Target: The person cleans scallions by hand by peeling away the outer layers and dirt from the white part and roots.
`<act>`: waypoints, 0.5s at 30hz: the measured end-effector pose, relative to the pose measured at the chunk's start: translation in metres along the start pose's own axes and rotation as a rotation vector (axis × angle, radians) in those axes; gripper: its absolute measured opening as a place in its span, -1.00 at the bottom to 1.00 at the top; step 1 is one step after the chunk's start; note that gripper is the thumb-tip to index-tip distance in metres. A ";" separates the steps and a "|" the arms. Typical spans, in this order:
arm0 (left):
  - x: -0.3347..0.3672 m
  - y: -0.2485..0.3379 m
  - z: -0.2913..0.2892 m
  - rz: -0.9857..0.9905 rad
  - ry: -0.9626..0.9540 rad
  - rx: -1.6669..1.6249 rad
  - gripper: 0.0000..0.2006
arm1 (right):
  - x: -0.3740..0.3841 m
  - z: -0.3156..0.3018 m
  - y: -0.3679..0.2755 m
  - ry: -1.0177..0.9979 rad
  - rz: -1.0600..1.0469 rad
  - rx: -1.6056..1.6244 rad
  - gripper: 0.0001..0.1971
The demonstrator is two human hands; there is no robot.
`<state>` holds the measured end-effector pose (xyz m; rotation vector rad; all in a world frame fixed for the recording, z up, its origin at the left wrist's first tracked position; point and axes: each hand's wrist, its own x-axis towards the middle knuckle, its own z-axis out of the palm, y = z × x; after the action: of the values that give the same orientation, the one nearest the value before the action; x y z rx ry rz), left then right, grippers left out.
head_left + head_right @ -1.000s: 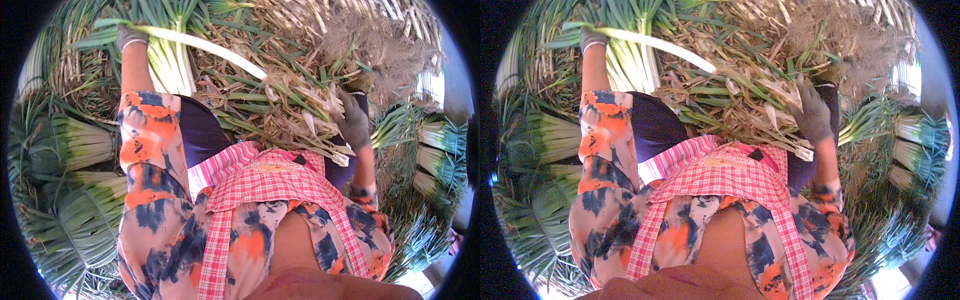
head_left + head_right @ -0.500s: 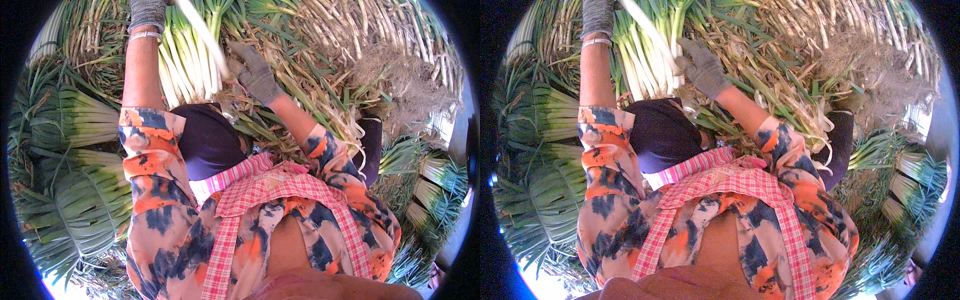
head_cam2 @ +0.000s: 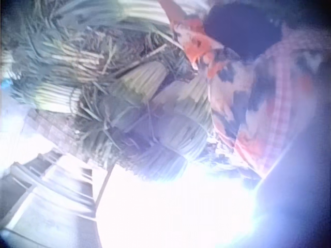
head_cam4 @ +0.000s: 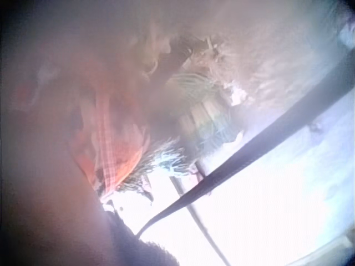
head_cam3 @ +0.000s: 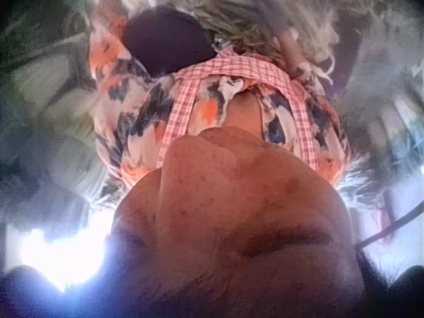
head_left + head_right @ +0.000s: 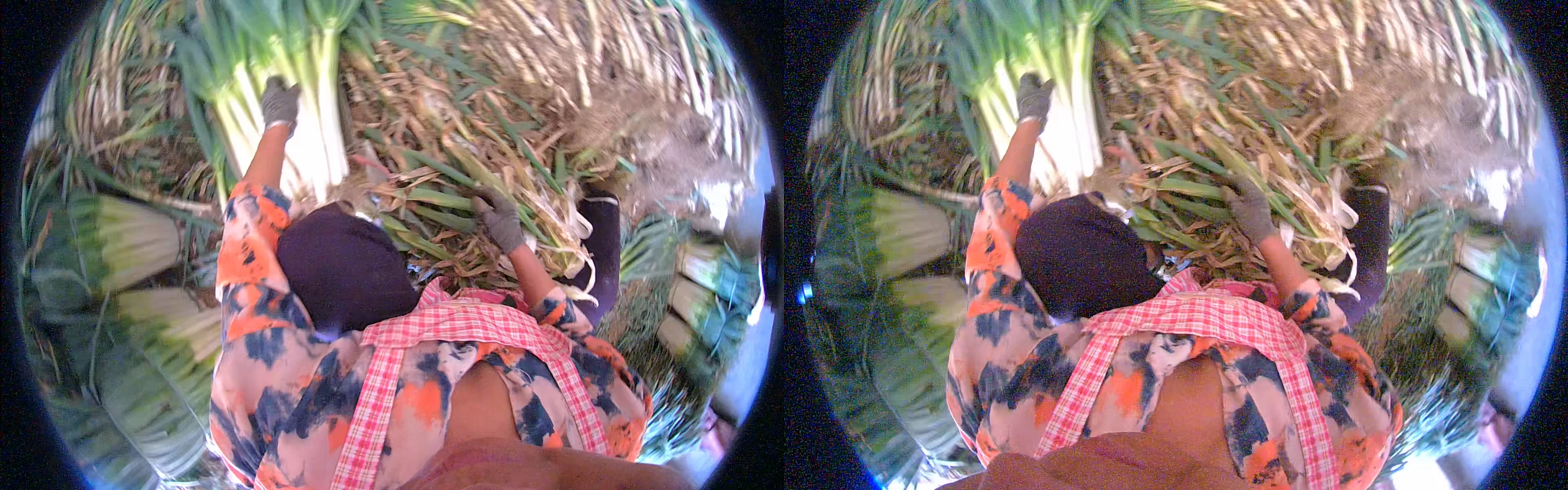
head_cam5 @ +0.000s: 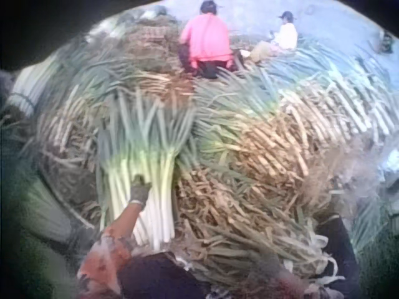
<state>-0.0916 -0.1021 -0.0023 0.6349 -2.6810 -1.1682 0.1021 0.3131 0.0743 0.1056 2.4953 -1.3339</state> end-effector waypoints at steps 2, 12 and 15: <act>0.003 -0.037 0.008 0.233 0.235 0.232 -0.51 | 0.013 -0.003 0.006 0.002 -0.186 -0.185 -0.70; -0.067 0.032 0.021 0.007 0.036 0.519 -0.12 | 0.210 -0.193 -0.058 0.711 -0.300 -0.235 -0.77; -0.078 0.034 0.009 -0.009 -0.006 0.622 -0.17 | 0.242 -0.217 -0.036 0.717 0.005 -0.652 -0.68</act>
<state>-0.0347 -0.0415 0.0188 0.7128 -3.0407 -0.3076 -0.1865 0.4519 0.1426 0.5107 3.3773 -0.4381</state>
